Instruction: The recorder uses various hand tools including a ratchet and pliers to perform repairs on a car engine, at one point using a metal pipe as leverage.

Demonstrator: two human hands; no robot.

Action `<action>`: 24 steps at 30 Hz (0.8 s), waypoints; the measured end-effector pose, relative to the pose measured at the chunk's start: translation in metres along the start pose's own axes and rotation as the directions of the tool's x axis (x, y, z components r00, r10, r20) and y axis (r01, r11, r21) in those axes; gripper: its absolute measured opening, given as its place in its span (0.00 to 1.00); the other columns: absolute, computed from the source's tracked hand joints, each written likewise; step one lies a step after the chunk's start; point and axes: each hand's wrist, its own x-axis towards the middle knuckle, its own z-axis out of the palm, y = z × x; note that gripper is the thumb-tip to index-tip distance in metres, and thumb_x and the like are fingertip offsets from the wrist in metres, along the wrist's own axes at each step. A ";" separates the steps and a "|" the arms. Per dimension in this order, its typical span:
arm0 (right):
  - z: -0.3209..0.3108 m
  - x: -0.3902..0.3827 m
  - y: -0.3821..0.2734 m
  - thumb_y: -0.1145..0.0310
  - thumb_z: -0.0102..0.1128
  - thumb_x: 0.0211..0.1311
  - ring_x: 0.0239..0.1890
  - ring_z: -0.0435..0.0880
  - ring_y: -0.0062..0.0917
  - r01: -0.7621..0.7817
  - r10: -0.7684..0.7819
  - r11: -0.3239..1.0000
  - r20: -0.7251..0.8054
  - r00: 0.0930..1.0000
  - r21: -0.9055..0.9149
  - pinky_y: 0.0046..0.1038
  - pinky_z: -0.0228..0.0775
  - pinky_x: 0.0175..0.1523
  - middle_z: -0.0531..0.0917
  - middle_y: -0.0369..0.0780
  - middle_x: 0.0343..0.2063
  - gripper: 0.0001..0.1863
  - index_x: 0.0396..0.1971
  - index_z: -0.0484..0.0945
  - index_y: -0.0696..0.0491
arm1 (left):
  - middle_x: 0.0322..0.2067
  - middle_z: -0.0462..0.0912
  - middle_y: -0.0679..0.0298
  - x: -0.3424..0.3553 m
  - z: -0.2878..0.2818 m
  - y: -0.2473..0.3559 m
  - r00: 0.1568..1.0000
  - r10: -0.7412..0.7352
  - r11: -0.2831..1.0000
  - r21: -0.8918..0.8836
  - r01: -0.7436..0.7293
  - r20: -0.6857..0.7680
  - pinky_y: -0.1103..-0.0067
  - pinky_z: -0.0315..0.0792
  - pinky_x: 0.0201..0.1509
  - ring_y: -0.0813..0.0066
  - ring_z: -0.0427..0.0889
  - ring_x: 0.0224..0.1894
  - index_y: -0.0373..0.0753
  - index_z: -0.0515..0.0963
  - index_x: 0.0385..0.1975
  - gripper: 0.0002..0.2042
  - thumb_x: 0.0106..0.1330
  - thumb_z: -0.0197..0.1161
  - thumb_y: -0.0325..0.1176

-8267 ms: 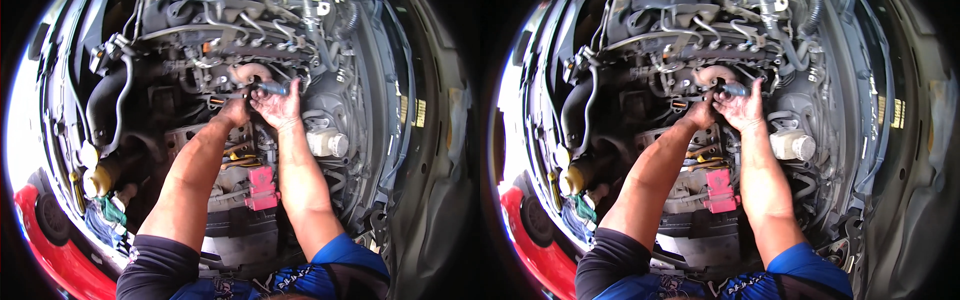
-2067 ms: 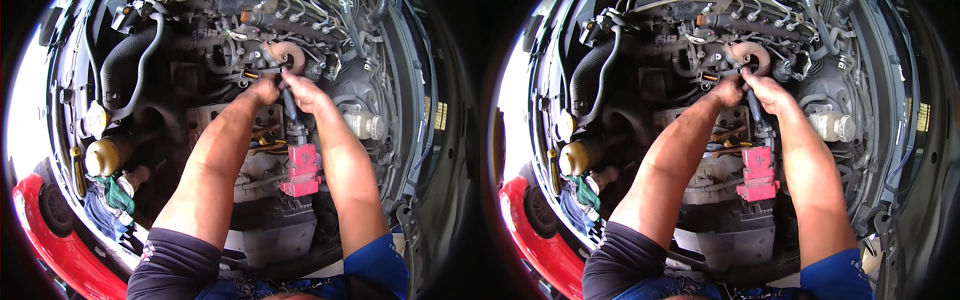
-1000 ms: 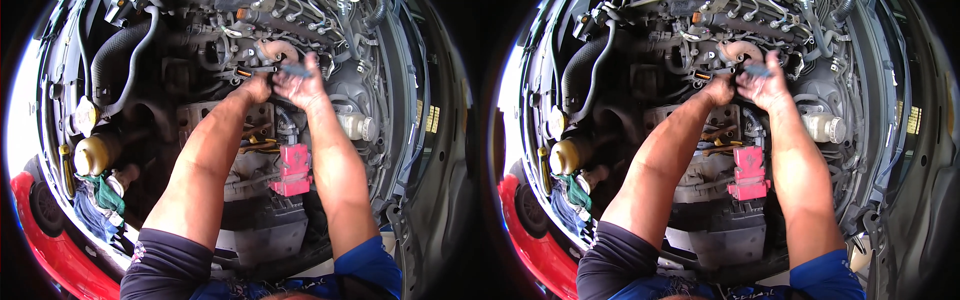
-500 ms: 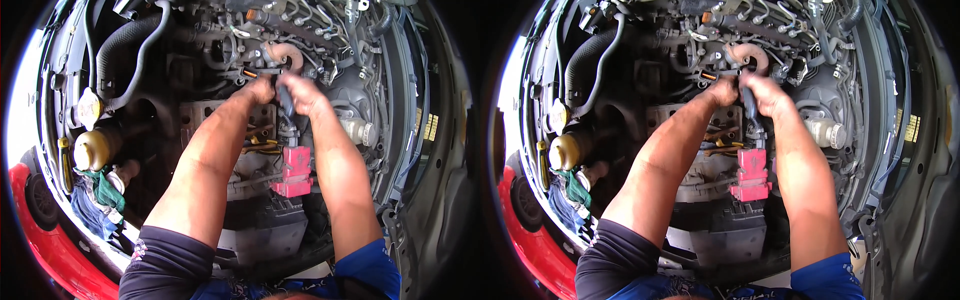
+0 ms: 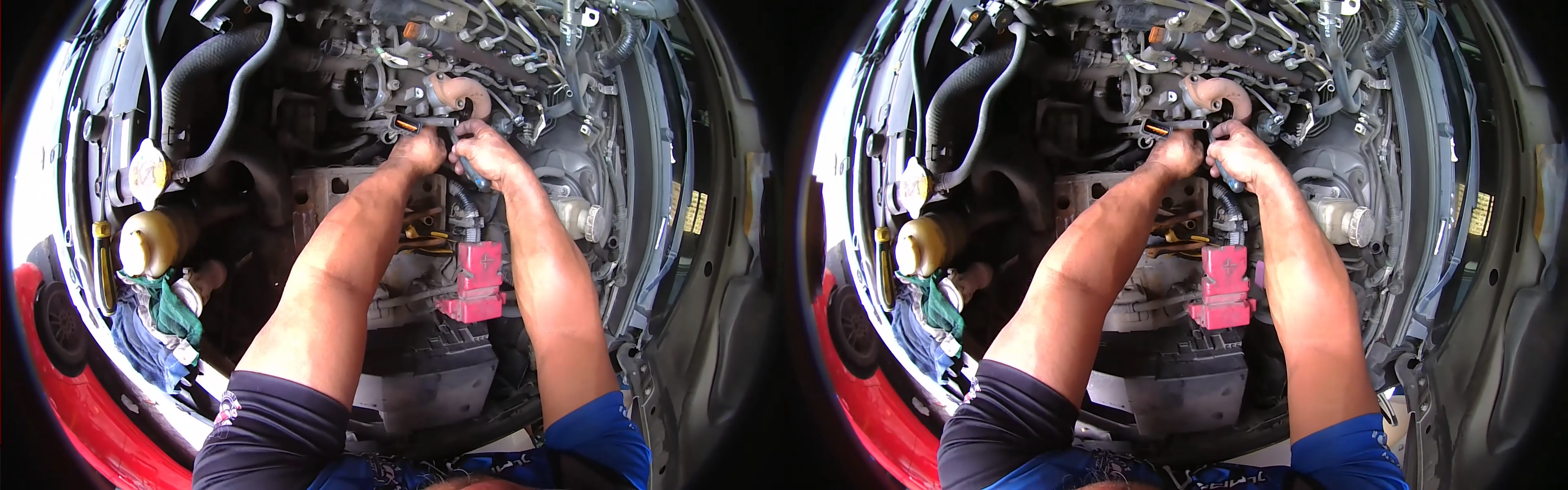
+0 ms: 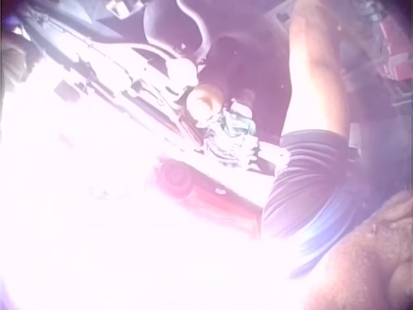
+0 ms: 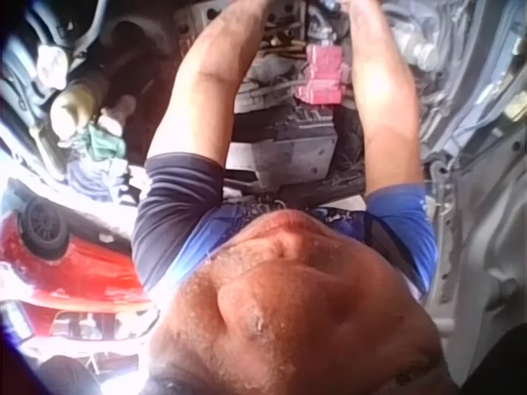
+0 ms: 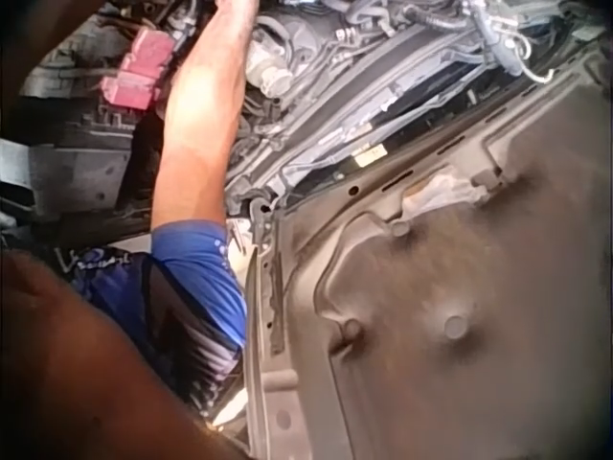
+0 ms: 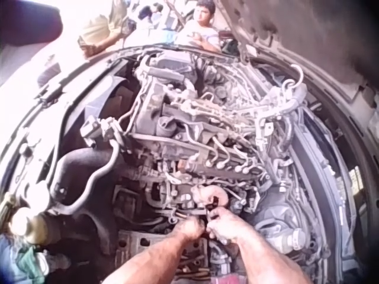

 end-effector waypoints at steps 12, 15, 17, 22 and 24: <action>-0.058 -0.163 -0.059 0.68 0.62 0.52 0.43 0.84 0.47 0.329 -0.308 0.708 0.146 0.940 -0.625 0.43 0.75 0.49 0.84 0.52 0.39 0.31 0.58 0.68 0.56 | 0.48 0.82 0.42 0.012 0.016 -0.023 0.966 0.116 0.991 -0.044 -0.130 -0.232 0.61 0.72 0.60 0.46 0.80 0.54 0.33 0.77 0.52 0.20 0.63 0.55 0.37; -0.090 -0.230 -0.060 0.70 0.60 0.48 0.39 0.84 0.45 0.222 -0.456 0.649 -0.139 0.879 -0.727 0.44 0.75 0.43 0.84 0.51 0.36 0.27 0.53 0.72 0.56 | 0.47 0.82 0.42 0.012 0.012 -0.023 0.961 0.217 0.970 -0.073 -0.232 -0.173 0.63 0.73 0.58 0.46 0.80 0.53 0.36 0.77 0.53 0.19 0.65 0.55 0.36; -0.131 -0.256 -0.028 0.73 0.62 0.52 0.45 0.83 0.44 0.077 -0.683 0.484 -0.321 0.655 -0.872 0.41 0.76 0.45 0.82 0.48 0.42 0.20 0.48 0.76 0.54 | 0.46 0.82 0.41 0.011 0.019 -0.005 0.933 0.301 0.950 -0.020 -0.311 -0.195 0.62 0.73 0.57 0.43 0.80 0.52 0.37 0.77 0.53 0.18 0.66 0.55 0.36; -0.226 -0.279 0.037 0.70 0.62 0.62 0.39 0.80 0.46 -0.180 -0.784 0.473 -0.506 0.360 -0.862 0.41 0.73 0.45 0.79 0.47 0.37 0.13 0.44 0.75 0.57 | 0.44 0.82 0.41 0.009 0.019 0.012 0.906 0.352 0.935 0.048 -0.351 -0.235 0.57 0.73 0.54 0.41 0.80 0.49 0.36 0.77 0.49 0.16 0.70 0.54 0.41; -0.243 -0.272 0.060 0.68 0.63 0.64 0.40 0.79 0.47 -0.239 -0.823 0.438 -0.494 0.280 -0.866 0.41 0.72 0.46 0.79 0.48 0.37 0.13 0.45 0.75 0.57 | 0.45 0.82 0.41 0.007 0.017 0.021 0.944 0.247 0.968 0.090 -0.232 -0.221 0.56 0.73 0.54 0.41 0.80 0.49 0.37 0.78 0.49 0.17 0.71 0.52 0.42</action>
